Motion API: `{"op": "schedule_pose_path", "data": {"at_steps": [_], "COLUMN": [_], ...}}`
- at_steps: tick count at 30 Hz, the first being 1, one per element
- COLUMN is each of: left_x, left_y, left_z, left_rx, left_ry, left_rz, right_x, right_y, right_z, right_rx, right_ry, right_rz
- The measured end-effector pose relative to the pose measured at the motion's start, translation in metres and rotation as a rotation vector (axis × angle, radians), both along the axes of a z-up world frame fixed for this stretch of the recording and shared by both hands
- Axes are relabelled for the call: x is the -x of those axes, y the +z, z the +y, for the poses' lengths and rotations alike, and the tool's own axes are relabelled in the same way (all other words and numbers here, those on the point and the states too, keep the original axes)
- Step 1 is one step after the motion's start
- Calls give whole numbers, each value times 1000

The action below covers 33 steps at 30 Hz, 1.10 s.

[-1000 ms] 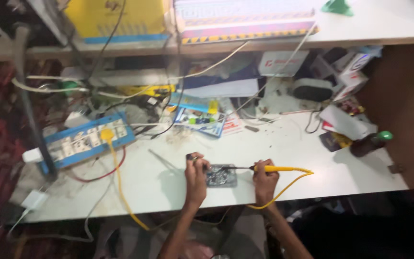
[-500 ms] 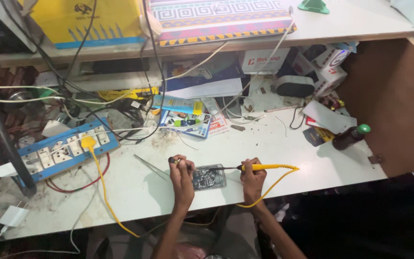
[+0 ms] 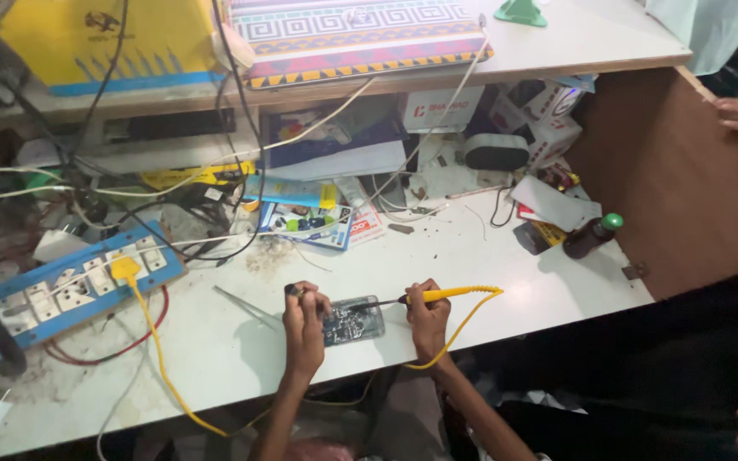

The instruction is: The person solders a small electronic circuit board using a soldering iron and solder wire. They hold the board with one hand and apply the soldering iron with the other, working on various points on the board.

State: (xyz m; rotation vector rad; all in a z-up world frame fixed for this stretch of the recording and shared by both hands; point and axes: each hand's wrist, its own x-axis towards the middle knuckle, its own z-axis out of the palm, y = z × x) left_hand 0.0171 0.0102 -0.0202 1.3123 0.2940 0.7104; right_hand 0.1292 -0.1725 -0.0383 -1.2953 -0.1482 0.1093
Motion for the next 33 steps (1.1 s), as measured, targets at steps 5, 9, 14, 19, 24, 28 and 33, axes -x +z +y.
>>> {"op": "schedule_pose_path", "data": {"at_steps": [5, 9, 14, 19, 24, 28, 33], "left_x": [9, 6, 5, 8, 6, 8, 9], "left_y": [-5, -15, -22, -17, -13, -14, -6], "left_z": [0, 1, 2, 3, 1, 0, 1], "left_rx": [-119, 33, 27, -2, -7, 2, -33], "left_ry": [3, -34, -11, 18, -32, -32, -35], "left_rz": [-2, -92, -70, -77, -97, -103, -38], "right_x": [-1, 3, 4, 11, 14, 14, 13], "right_y": [0, 1, 9, 17, 24, 21, 21], "right_z": [-1, -5, -3, -2, -3, -1, -1], "right_rx": [58, -56, -50, -2, 52, 72, 82], "right_ry": [3, 3, 4, 51, 69, 42, 19], "right_rz": [-57, 32, 45, -55, -78, -36, -63]}}
